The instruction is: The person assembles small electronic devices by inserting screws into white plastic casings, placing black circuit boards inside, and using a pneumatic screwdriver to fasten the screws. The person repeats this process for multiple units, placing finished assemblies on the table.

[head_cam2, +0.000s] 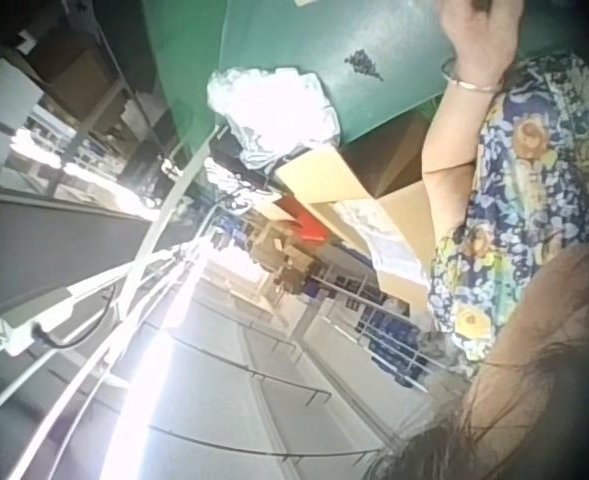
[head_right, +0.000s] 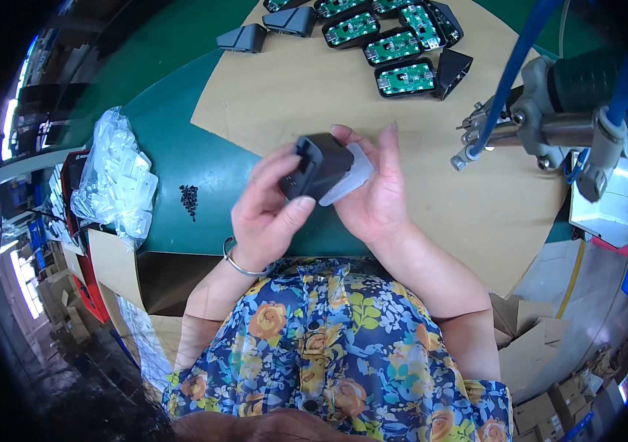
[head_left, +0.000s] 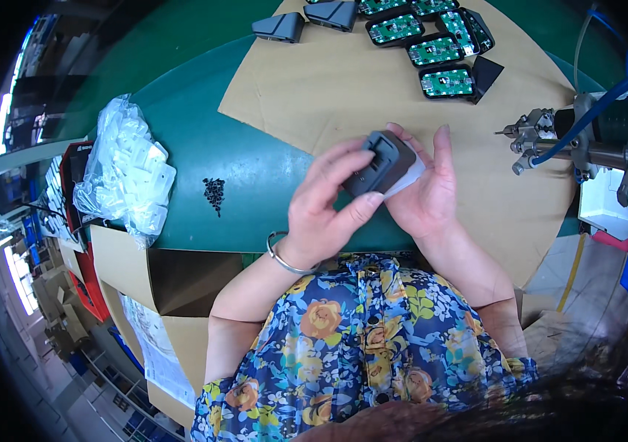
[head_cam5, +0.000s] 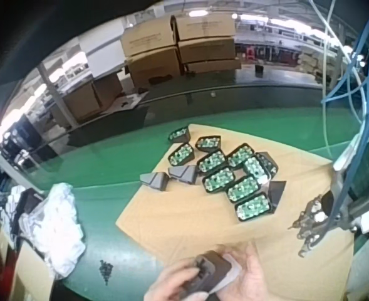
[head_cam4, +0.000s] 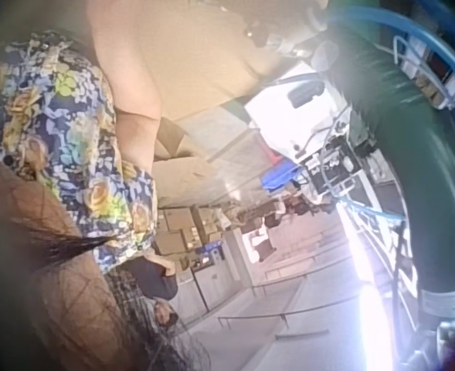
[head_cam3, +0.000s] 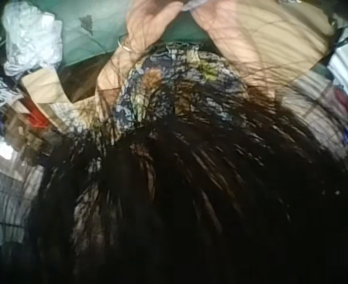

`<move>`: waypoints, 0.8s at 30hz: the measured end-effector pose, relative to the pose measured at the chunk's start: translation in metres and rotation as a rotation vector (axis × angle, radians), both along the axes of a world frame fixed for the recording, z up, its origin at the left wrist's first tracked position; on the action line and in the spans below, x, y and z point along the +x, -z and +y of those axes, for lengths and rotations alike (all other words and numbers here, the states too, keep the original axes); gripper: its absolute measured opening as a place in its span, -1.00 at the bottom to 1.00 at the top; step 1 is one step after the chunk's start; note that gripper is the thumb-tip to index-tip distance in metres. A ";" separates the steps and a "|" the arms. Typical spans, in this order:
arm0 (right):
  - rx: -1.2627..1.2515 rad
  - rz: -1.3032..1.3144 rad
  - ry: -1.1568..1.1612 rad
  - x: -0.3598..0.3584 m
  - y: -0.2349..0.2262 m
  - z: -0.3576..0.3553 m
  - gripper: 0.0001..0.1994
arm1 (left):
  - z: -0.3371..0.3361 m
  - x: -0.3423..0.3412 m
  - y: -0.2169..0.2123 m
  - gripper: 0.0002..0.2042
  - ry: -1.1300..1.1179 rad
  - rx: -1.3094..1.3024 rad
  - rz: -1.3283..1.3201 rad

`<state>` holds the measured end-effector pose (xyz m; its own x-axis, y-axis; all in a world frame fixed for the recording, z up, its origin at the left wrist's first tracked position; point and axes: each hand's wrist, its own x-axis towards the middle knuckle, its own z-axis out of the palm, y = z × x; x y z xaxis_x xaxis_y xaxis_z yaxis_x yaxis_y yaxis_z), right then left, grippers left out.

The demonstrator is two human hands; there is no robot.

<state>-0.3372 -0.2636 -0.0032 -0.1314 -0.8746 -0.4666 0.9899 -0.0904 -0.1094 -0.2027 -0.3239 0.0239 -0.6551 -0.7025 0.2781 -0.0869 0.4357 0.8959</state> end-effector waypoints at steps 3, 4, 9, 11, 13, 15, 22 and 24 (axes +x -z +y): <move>-0.101 0.005 0.003 0.001 0.000 0.001 -0.36 | 0.007 -0.001 0.012 -0.60 0.006 -0.043 -0.016; -0.096 0.000 0.006 0.001 0.000 0.001 -0.36 | 0.006 -0.002 0.014 -0.59 0.003 -0.076 -0.019; -0.038 0.033 0.002 0.003 -0.007 0.001 -0.35 | 0.006 -0.005 0.010 -0.57 0.010 -0.127 -0.099; -0.058 0.007 -0.003 0.003 -0.006 0.002 -0.34 | 0.006 -0.008 0.008 -0.58 0.026 -0.159 -0.141; -0.071 0.010 -0.003 0.002 -0.007 0.003 -0.32 | 0.003 -0.005 0.009 -0.58 0.060 -0.272 -0.163; -0.078 0.041 0.002 0.003 -0.011 0.004 -0.31 | 0.003 -0.002 0.008 -0.58 0.079 -0.366 -0.213; -0.146 0.096 -0.018 0.004 -0.005 0.007 -0.24 | 0.011 0.001 -0.001 -0.49 0.037 -0.481 -0.314; -0.156 0.103 -0.036 0.004 -0.006 0.007 -0.21 | 0.011 0.002 -0.003 -0.44 0.041 -0.507 -0.314</move>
<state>-0.3333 -0.2562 0.0029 -0.1388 -0.9405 -0.3102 0.9770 -0.0788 -0.1981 -0.2006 -0.3125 0.0273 -0.7841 -0.5050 0.3608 -0.2877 0.8108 0.5096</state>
